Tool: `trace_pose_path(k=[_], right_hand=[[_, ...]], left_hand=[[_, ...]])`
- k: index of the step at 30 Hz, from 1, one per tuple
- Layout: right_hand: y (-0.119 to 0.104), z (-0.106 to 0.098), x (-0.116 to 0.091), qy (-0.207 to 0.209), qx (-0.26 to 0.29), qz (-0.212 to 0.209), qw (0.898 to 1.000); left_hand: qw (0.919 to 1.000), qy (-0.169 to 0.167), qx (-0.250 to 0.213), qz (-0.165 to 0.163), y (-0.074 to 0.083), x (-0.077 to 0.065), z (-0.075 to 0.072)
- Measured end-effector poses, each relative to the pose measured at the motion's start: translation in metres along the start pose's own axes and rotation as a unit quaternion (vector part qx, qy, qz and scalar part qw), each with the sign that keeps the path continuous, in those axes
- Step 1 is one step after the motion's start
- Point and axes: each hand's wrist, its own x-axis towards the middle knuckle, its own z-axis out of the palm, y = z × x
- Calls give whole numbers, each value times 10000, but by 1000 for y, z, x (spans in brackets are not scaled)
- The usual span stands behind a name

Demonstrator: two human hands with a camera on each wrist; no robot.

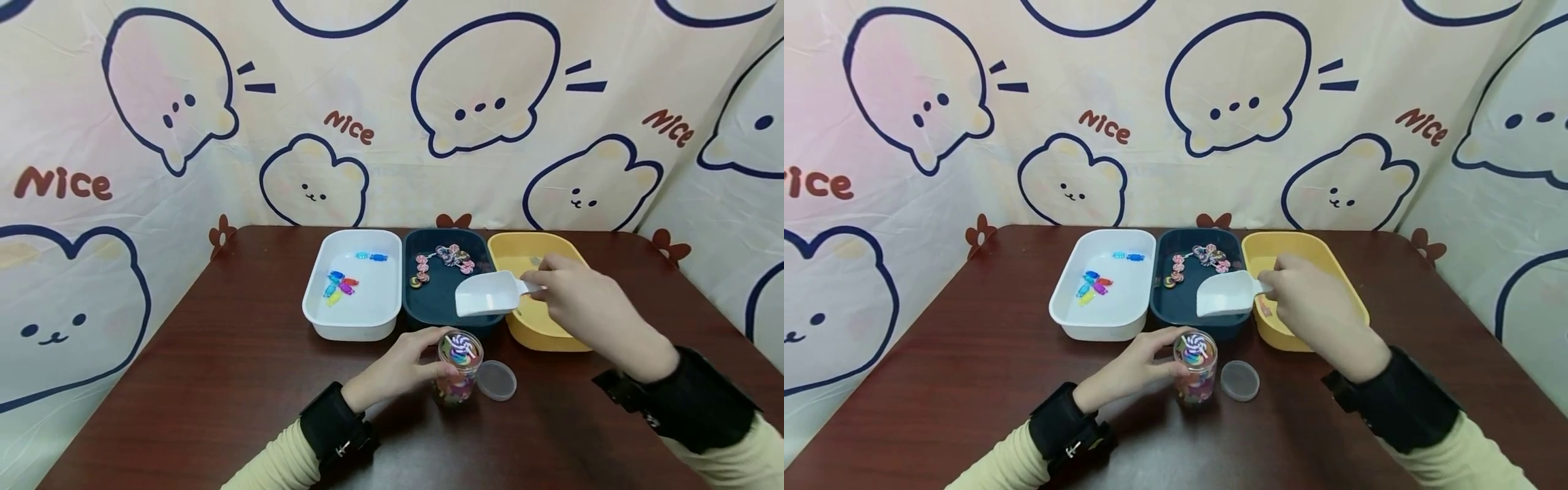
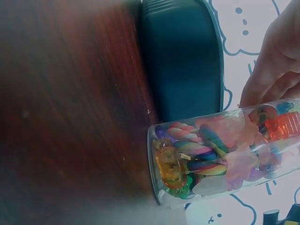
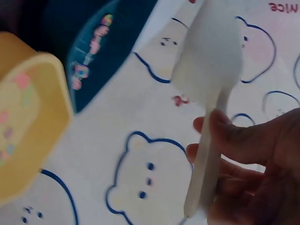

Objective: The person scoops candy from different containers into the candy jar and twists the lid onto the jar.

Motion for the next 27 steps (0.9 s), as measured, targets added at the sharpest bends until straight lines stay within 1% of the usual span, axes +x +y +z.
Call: trace_pose_path(k=[2, 6, 10, 12, 15, 18, 22, 27], right_hand=[[-3, 10, 6, -269, -60, 159, 9995], [-13, 33, 18, -647, -124, 356, 9972], [-21, 53, 28, -674, 43, 532, 9963], [-23, 60, 32, -617, 88, 564, 9965], [-25, 67, 38, -698, 26, 641, 9955], [-25, 71, 39, -738, -136, 639, 9951], [-27, 74, 35, -724, -222, 577, 9955], [-29, 73, 28, -692, -140, 563, 9959]], left_hand=[[10000, 12, -8, -59, 0, 0, 1], [10000, 27, -23, -83, -2, 0, 2], [10000, 60, -28, -41, -3, 0, 2], [10000, 74, -43, -21, -3, -1, 1], [9999, 83, -84, -43, -3, -1, 1], [9999, 86, -109, -70, -3, 0, 2], [9999, 79, -77, -77, -2, 0, 3], [9998, 129, -50, -153, -1, -2, 3]])
